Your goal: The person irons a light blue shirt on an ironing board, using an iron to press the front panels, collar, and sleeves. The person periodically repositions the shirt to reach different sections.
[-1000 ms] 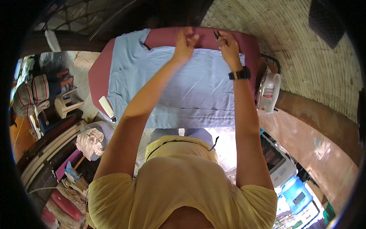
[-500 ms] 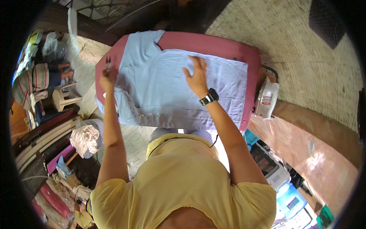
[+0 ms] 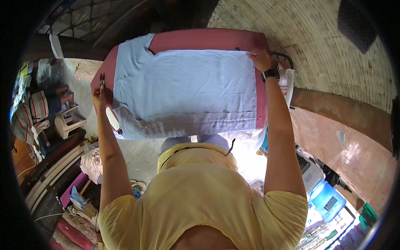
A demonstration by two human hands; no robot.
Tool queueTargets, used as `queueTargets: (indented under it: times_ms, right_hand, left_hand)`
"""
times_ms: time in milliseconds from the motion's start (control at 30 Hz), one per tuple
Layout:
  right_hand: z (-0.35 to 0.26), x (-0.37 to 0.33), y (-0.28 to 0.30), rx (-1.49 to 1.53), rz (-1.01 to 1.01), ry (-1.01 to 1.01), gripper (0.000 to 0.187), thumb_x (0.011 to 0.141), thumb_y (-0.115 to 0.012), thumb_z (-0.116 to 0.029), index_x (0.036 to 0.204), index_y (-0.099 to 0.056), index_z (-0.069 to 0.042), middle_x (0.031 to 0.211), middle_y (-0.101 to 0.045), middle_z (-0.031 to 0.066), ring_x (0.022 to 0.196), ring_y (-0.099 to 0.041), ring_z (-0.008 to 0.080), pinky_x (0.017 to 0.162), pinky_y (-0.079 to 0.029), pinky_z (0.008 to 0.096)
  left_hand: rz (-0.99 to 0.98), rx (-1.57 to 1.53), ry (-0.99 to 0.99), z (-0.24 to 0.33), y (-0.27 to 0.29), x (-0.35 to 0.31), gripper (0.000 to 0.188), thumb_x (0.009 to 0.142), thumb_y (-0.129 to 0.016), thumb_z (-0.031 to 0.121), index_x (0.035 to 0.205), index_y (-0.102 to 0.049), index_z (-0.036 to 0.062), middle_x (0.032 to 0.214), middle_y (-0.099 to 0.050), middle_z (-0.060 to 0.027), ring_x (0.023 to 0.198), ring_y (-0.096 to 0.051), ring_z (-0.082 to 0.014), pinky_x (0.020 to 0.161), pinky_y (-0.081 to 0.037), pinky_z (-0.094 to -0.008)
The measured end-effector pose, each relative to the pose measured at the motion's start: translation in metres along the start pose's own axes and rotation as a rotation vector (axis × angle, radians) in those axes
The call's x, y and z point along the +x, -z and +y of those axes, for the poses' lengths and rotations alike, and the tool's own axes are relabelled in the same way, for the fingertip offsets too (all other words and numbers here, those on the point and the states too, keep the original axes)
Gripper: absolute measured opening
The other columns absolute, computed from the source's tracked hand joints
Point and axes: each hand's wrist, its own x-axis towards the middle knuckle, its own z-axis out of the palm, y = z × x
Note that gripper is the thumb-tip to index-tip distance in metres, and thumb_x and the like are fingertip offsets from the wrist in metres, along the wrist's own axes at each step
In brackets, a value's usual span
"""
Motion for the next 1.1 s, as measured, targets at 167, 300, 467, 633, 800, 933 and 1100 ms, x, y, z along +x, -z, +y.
queueTargets:
  times_ms: [167, 300, 467, 633, 800, 933, 1100]
  right_hand:
    - [0.0, -0.026, -0.003, -0.051, 0.483, 0.132, 0.033, 0.079, -0.078, -0.023, 0.101, -0.063, -0.004, 0.094, -0.063, 0.0161, 0.086, -0.061, 0.0324, 0.075, -0.05, 0.0424]
    - [-0.039, -0.123, -0.004, -0.154, 0.393, -0.079, 0.032, 0.087, -0.067, -0.016, 0.112, -0.056, 0.002, 0.106, -0.059, 0.0302, 0.1, -0.054, 0.05, 0.088, -0.044, 0.0549]
    - [-0.054, -0.262, -0.035, -0.18, 0.402, -0.297, 0.032, 0.086, -0.067, -0.014, 0.108, -0.052, 0.004, 0.105, -0.054, 0.0321, 0.099, -0.051, 0.051, 0.088, -0.042, 0.056]
    - [-0.054, -0.274, -0.041, -0.024, 0.477, -0.301, 0.024, 0.083, -0.069, -0.01, 0.1, -0.056, -0.001, 0.097, -0.057, 0.0226, 0.094, -0.054, 0.043, 0.083, -0.044, 0.0515]
    - [-0.03, -0.284, -0.06, 0.08, 0.408, -0.421, 0.024, 0.083, -0.067, -0.011, 0.104, -0.058, -0.003, 0.1, -0.056, 0.0214, 0.097, -0.053, 0.0423, 0.085, -0.043, 0.0512]
    - [-0.043, -0.259, -0.017, -0.386, 0.694, -0.413, 0.041, 0.089, -0.062, -0.019, 0.123, -0.052, 0.0, 0.116, -0.051, 0.026, 0.105, -0.05, 0.0458, 0.089, -0.04, 0.0574]
    - [0.018, -0.197, 0.076, -0.383, 0.611, -0.366, 0.048, 0.092, -0.063, -0.038, 0.115, -0.056, 0.003, 0.101, -0.063, 0.0234, 0.101, -0.057, 0.0444, 0.09, -0.042, 0.0561]
  left_hand:
    - [0.387, 0.712, -0.278, 0.045, -0.026, -0.015, 0.036, 0.082, -0.078, 0.032, 0.101, -0.066, 0.0043, 0.094, -0.066, -0.013, 0.084, -0.06, -0.0283, 0.075, -0.047, -0.0395]
    - [0.391, 0.369, -0.672, 0.106, -0.072, -0.035, 0.043, 0.087, -0.073, 0.031, 0.119, -0.059, 0.0065, 0.119, -0.057, -0.0154, 0.113, -0.054, -0.0309, 0.089, -0.044, -0.0476]
    - [-0.228, 0.169, -0.969, 0.281, -0.247, -0.137, 0.027, 0.089, -0.067, 0.019, 0.115, -0.064, 0.0105, 0.119, -0.061, -0.0112, 0.116, -0.052, -0.0318, 0.1, -0.037, -0.0455]
    - [-0.765, 0.166, -1.175, 0.348, -0.392, -0.209, 0.041, 0.087, -0.066, 0.011, 0.127, -0.059, 0.0193, 0.132, -0.054, -0.0096, 0.123, -0.049, -0.0312, 0.102, -0.04, -0.0463]
    - [-0.92, 0.344, -1.246, 0.373, -0.461, -0.227, 0.036, 0.081, -0.068, 0.003, 0.114, -0.06, 0.016, 0.115, -0.056, -0.0094, 0.114, -0.051, -0.0313, 0.095, -0.042, -0.0468]
    - [-1.163, 0.288, -1.043, 0.367, -0.484, -0.209, 0.041, 0.073, -0.069, -0.003, 0.109, -0.059, 0.0128, 0.111, -0.059, -0.0163, 0.105, -0.059, -0.0337, 0.085, -0.047, -0.0426]
    - [-1.149, 0.115, -0.832, 0.376, -0.491, -0.212, 0.039, 0.076, -0.074, -0.003, 0.11, -0.058, 0.0088, 0.104, -0.061, -0.0117, 0.092, -0.062, -0.0266, 0.08, -0.05, -0.0393]
